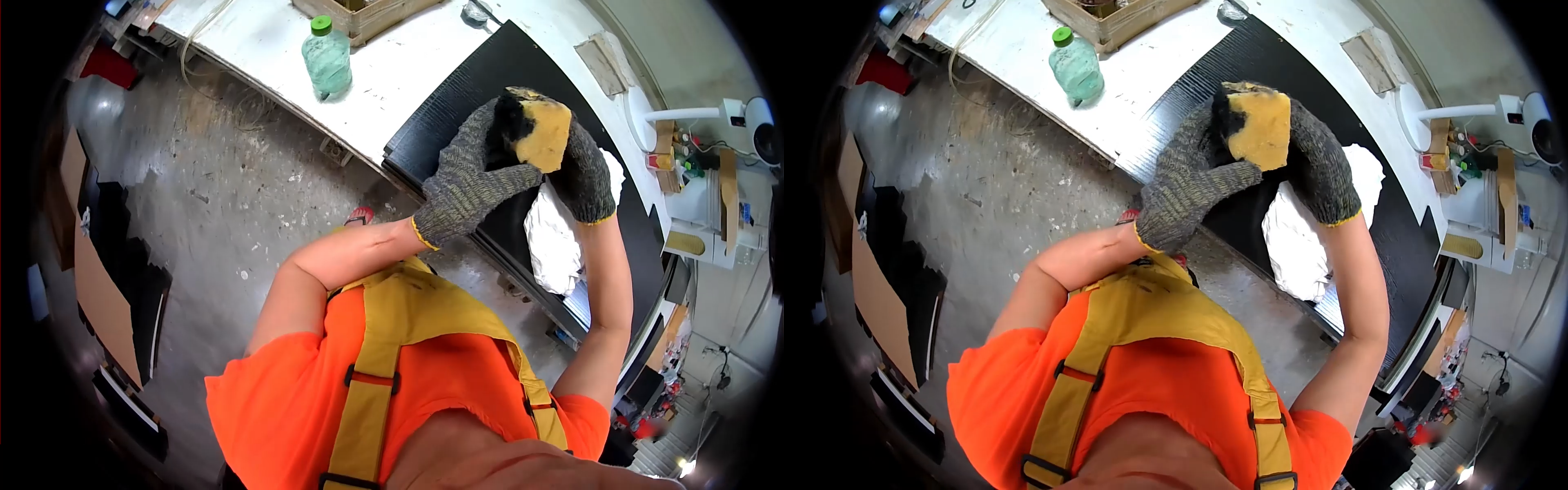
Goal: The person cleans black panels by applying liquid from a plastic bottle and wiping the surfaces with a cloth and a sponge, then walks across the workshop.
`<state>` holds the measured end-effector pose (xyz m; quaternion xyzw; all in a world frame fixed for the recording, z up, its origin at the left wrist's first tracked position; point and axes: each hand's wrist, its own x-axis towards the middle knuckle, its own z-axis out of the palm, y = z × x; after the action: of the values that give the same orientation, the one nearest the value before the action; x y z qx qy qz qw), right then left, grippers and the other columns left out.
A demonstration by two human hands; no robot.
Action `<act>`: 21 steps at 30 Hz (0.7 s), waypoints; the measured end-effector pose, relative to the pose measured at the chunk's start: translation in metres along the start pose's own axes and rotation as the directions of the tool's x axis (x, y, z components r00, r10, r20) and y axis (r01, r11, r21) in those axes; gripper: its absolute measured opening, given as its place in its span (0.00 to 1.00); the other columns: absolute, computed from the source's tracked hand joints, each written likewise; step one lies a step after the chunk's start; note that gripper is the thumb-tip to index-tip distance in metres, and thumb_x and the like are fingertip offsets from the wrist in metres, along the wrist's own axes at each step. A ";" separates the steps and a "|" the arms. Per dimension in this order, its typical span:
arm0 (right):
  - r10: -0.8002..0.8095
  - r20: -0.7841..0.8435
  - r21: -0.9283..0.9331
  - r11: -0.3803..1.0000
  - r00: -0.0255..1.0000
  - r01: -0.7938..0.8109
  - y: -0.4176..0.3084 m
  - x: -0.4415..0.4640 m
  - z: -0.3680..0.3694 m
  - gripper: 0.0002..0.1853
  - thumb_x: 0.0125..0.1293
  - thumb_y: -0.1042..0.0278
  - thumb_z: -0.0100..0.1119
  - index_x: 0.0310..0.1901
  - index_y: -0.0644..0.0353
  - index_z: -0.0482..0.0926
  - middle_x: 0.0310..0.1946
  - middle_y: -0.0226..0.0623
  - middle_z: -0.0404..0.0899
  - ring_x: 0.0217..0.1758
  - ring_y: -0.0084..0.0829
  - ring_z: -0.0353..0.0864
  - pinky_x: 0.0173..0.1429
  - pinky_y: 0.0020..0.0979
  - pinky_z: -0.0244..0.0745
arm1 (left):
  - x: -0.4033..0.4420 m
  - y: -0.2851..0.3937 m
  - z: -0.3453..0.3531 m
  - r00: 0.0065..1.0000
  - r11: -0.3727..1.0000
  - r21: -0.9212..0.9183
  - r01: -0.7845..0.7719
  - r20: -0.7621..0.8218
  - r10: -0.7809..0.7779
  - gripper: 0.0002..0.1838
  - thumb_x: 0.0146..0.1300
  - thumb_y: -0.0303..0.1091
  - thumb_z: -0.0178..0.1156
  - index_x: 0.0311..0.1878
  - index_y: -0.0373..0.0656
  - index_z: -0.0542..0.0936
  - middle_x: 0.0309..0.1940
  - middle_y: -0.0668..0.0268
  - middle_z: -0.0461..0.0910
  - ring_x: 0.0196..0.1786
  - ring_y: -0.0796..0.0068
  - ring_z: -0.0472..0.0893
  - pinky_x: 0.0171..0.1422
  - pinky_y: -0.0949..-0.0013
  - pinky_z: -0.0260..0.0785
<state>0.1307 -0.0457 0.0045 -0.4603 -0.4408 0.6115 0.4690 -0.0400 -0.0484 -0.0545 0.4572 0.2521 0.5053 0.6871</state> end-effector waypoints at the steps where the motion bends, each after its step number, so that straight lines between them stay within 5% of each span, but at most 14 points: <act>1: -0.059 -0.069 -0.173 0.984 0.996 0.046 -0.004 -0.002 0.013 0.22 0.66 0.75 0.53 0.62 0.63 0.68 0.59 0.40 0.73 0.60 0.30 0.74 0.65 0.31 0.70 | 0.000 -0.004 -0.001 0.999 0.999 0.042 -0.024 -0.036 0.026 0.44 0.52 0.24 0.71 0.69 0.39 0.57 0.62 0.58 0.67 0.64 0.68 0.68 0.70 0.65 0.62; 4: -0.140 0.002 -0.240 0.961 0.990 0.136 -0.008 -0.003 0.011 0.31 0.59 0.64 0.64 0.64 0.62 0.68 0.62 0.41 0.71 0.63 0.31 0.71 0.66 0.32 0.67 | -0.001 -0.003 0.001 0.994 0.981 0.180 -0.073 -0.072 0.087 0.46 0.50 0.25 0.72 0.70 0.40 0.57 0.62 0.59 0.67 0.65 0.67 0.68 0.70 0.64 0.62; 6: -0.114 0.031 -0.037 0.993 0.993 0.115 -0.009 -0.012 0.017 0.36 0.55 0.59 0.67 0.64 0.62 0.67 0.62 0.41 0.70 0.63 0.33 0.71 0.66 0.33 0.67 | 0.000 -0.015 0.002 0.982 0.975 0.136 -0.175 -0.043 0.182 0.46 0.48 0.31 0.74 0.69 0.40 0.59 0.61 0.57 0.68 0.64 0.65 0.69 0.69 0.63 0.63; 7: -0.171 -0.026 -0.229 0.960 0.985 0.161 -0.005 -0.009 0.011 0.38 0.52 0.55 0.69 0.62 0.63 0.69 0.57 0.41 0.74 0.60 0.35 0.73 0.65 0.36 0.69 | 0.000 -0.017 0.006 0.974 0.972 0.098 -0.213 -0.057 0.219 0.47 0.47 0.34 0.75 0.69 0.40 0.60 0.60 0.56 0.69 0.64 0.63 0.70 0.68 0.62 0.64; 8: -0.168 -0.062 -0.199 0.968 0.984 0.153 -0.008 -0.009 0.012 0.35 0.53 0.56 0.68 0.61 0.63 0.69 0.55 0.40 0.76 0.59 0.35 0.75 0.64 0.36 0.70 | 0.000 -0.019 0.007 0.964 0.966 0.062 -0.251 -0.070 0.255 0.47 0.46 0.38 0.76 0.68 0.40 0.62 0.60 0.55 0.70 0.63 0.62 0.71 0.67 0.61 0.65; 9: -0.165 -0.098 -0.168 0.975 0.981 0.147 -0.014 -0.010 0.017 0.33 0.55 0.57 0.67 0.60 0.64 0.70 0.53 0.40 0.77 0.57 0.34 0.76 0.63 0.35 0.71 | -0.006 -0.006 0.007 0.986 0.989 0.030 -0.145 -0.077 0.147 0.44 0.49 0.45 0.73 0.68 0.40 0.63 0.59 0.54 0.72 0.63 0.61 0.71 0.67 0.60 0.64; 12: -0.186 -0.159 -0.103 0.980 0.970 0.171 -0.031 -0.002 0.005 0.25 0.60 0.64 0.63 0.58 0.63 0.71 0.48 0.41 0.79 0.48 0.32 0.81 0.55 0.32 0.78 | -0.012 0.000 0.000 0.981 0.872 0.456 -0.177 0.149 0.121 0.39 0.53 0.52 0.68 0.65 0.41 0.68 0.58 0.54 0.73 0.59 0.59 0.74 0.66 0.60 0.65; 13: -0.218 -0.150 -0.272 0.947 0.964 0.171 -0.036 0.000 0.007 0.25 0.61 0.63 0.63 0.58 0.62 0.71 0.48 0.41 0.79 0.47 0.33 0.82 0.54 0.32 0.79 | -0.007 -0.004 -0.004 0.894 0.705 0.576 -0.415 0.401 0.199 0.36 0.57 0.58 0.61 0.61 0.42 0.72 0.57 0.54 0.74 0.56 0.57 0.76 0.63 0.60 0.66; 16: -0.283 -0.023 -0.648 0.735 0.959 0.201 -0.047 0.005 0.059 0.27 0.60 0.59 0.64 0.60 0.58 0.70 0.48 0.42 0.79 0.48 0.34 0.82 0.54 0.34 0.79 | -0.018 -0.009 0.002 0.718 0.492 0.569 -0.659 0.671 0.185 0.29 0.59 0.54 0.55 0.59 0.44 0.74 0.57 0.56 0.74 0.61 0.57 0.71 0.67 0.55 0.60; 20: -0.216 0.503 -0.837 0.121 0.837 0.534 -0.025 0.023 0.096 0.23 0.57 0.55 0.63 0.52 0.59 0.76 0.44 0.44 0.79 0.49 0.40 0.79 0.56 0.37 0.71 | -0.033 -0.040 -0.002 0.665 0.313 0.589 -0.745 0.692 0.281 0.31 0.60 0.57 0.55 0.60 0.43 0.73 0.60 0.57 0.71 0.62 0.53 0.69 0.69 0.53 0.56; 21: -0.245 0.519 -0.825 0.107 0.819 0.555 -0.012 0.028 0.098 0.22 0.57 0.53 0.60 0.49 0.59 0.78 0.43 0.44 0.78 0.47 0.43 0.78 0.55 0.38 0.71 | -0.033 -0.042 -0.010 0.625 0.440 0.499 -0.747 0.753 0.206 0.27 0.66 0.52 0.53 0.61 0.43 0.73 0.60 0.58 0.71 0.62 0.59 0.70 0.69 0.57 0.58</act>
<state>0.0336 -0.0268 0.0305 -0.4256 -0.8812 0.1100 0.1739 -0.0403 -0.0778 -0.1000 0.8928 0.0670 0.3544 0.2698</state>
